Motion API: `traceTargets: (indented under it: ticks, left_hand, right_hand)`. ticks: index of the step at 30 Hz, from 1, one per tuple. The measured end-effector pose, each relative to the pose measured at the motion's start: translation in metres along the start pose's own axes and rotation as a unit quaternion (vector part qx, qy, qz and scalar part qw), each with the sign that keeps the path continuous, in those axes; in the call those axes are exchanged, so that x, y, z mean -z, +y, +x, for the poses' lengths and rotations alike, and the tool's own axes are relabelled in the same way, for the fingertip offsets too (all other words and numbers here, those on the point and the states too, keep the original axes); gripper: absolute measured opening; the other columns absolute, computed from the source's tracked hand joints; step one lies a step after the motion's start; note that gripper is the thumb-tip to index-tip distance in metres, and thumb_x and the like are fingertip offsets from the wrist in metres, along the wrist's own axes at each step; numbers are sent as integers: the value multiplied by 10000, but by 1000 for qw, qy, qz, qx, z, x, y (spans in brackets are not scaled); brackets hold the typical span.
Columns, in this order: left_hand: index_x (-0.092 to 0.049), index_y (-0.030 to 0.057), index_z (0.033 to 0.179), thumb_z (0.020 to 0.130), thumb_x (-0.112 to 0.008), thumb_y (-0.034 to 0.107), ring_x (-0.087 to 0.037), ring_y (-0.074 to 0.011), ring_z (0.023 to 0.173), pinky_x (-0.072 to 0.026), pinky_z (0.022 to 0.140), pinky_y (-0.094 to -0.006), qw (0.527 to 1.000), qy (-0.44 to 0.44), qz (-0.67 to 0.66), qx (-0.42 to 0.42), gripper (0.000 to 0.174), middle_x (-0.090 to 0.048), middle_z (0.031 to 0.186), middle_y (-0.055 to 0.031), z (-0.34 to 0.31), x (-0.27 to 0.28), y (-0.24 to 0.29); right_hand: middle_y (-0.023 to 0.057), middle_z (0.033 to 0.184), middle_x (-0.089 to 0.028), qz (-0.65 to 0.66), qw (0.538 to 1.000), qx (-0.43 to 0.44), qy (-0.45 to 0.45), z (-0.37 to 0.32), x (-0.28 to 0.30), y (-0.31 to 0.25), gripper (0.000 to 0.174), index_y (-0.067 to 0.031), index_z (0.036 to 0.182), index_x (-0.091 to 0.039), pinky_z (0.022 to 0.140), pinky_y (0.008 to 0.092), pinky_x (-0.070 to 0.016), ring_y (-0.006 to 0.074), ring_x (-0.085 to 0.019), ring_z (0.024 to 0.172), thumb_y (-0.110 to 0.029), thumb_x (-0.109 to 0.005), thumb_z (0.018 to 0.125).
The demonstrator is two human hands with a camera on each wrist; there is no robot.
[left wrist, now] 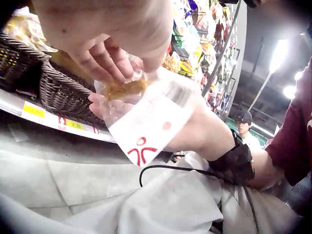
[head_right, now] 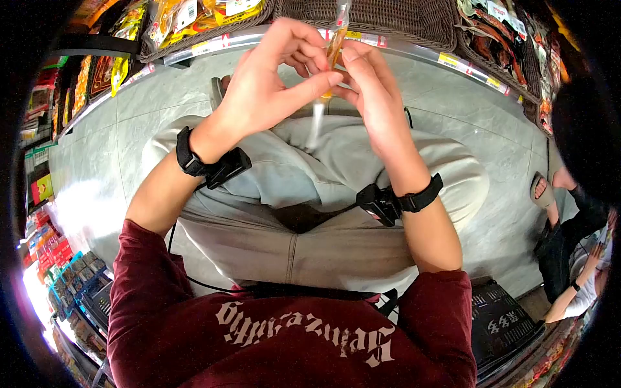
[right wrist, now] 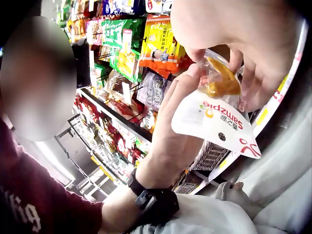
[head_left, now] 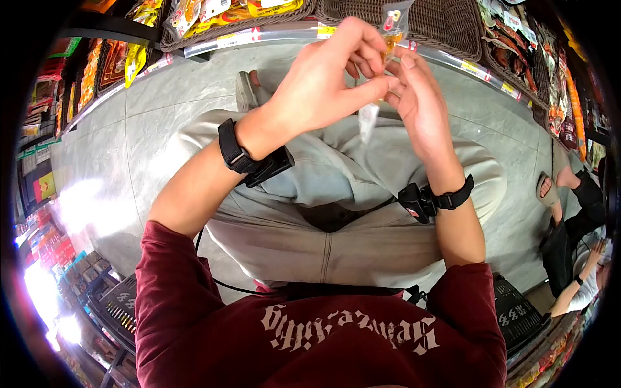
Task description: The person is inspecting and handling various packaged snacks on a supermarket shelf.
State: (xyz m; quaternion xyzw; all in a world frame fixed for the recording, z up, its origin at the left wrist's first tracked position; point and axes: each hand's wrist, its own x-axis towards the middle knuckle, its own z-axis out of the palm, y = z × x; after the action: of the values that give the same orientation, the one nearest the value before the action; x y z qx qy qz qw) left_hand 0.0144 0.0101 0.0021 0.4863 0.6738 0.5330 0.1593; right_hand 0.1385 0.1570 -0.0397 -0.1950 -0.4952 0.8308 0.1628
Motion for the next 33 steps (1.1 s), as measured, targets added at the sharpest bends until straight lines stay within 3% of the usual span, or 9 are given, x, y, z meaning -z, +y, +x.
traceTargets:
  ticks: [6, 8, 11, 16, 19, 22, 25, 27, 33]
  left_hand:
    - [-663, 29, 1248, 963, -752, 105, -693, -123, 886, -567, 832, -297, 1000, -28, 12, -4, 308, -739, 966, -45, 0, -4, -5]
    - [-677, 33, 1259, 969, -746, 118, -686, -121, 876, -567, 837, -296, 1000, -16, -9, -7, 310, -731, 957, -39, 0, -4, -8]
    - [-667, 29, 1236, 962, -758, 139, -668, -114, 856, -564, 833, -297, 998, 10, 44, 32, 310, -707, 936, -28, 2, 0, -7]
    - [-652, 28, 1098, 954, -793, 209, -657, -131, 809, -560, 778, -305, 992, -27, 1, 126, 271, -686, 896, -41, 0, -4, -9]
    - [-652, 26, 1058, 957, -797, 240, -653, -143, 751, -557, 718, -312, 993, -61, 78, 71, 278, -676, 847, -58, -3, -7, -11]
    - [-640, 18, 1015, 961, -785, 234, -644, -131, 717, -547, 680, -313, 992, -50, 82, 81, 266, -666, 812, -56, -4, -8, -10]
    - [-629, 19, 999, 961, -780, 226, -641, -121, 722, -546, 682, -308, 989, -29, 88, 115, 259, -665, 813, -49, -1, -6, -10]
    - [-623, 20, 994, 960, -778, 222, -638, -117, 722, -546, 681, -306, 988, -13, 101, 118, 258, -664, 812, -46, 0, -4, -10]
    - [-632, 27, 1137, 944, -792, 219, -684, -146, 810, -566, 767, -319, 994, -36, 59, 80, 316, -708, 886, -54, -2, -3, -12]
  right_hand:
    - [82, 1232, -686, -38, 999, 4, -39, -2, 3, 2, 334, -22, 1340, -596, 922, 277, -560, 140, -687, 1071, -264, -575, 1112]
    - [54, 1118, -704, -14, 999, -11, 34, -3, -1, -3, 303, -14, 1246, -655, 861, 272, -554, 110, -677, 996, -272, -553, 1124]
    - [61, 1126, -713, 18, 998, 29, 52, -3, -6, -11, 338, -9, 1269, -660, 860, 269, -562, 118, -694, 997, -297, -551, 1129]
    - [37, 1104, -726, -6, 995, 68, 77, 0, 1, -13, 329, -22, 1247, -681, 878, 273, -558, 114, -696, 1009, -308, -595, 1112]
    - [17, 1087, -730, -43, 994, 71, 66, 4, 8, -5, 284, -39, 1203, -698, 870, 259, -542, 93, -679, 960, -293, -647, 1088]
    - [46, 1162, -708, -47, 994, 88, 41, 4, 5, -2, 303, -34, 1228, -672, 859, 261, -532, 90, -648, 969, -275, -709, 1048]
    - [97, 1265, -661, -159, 972, 135, 105, 4, 3, 2, 367, -20, 1265, -633, 867, 280, -536, 112, -631, 1051, -264, -745, 1015]
    - [138, 1333, -616, -192, 968, 149, 62, 7, 7, 1, 462, -3, 1346, -584, 910, 298, -540, 156, -621, 1160, -251, -757, 997]
    - [138, 1345, -627, -156, 982, 98, -39, 1, -2, -4, 569, 17, 1445, -539, 984, 310, -533, 194, -630, 1200, -261, -760, 1001]
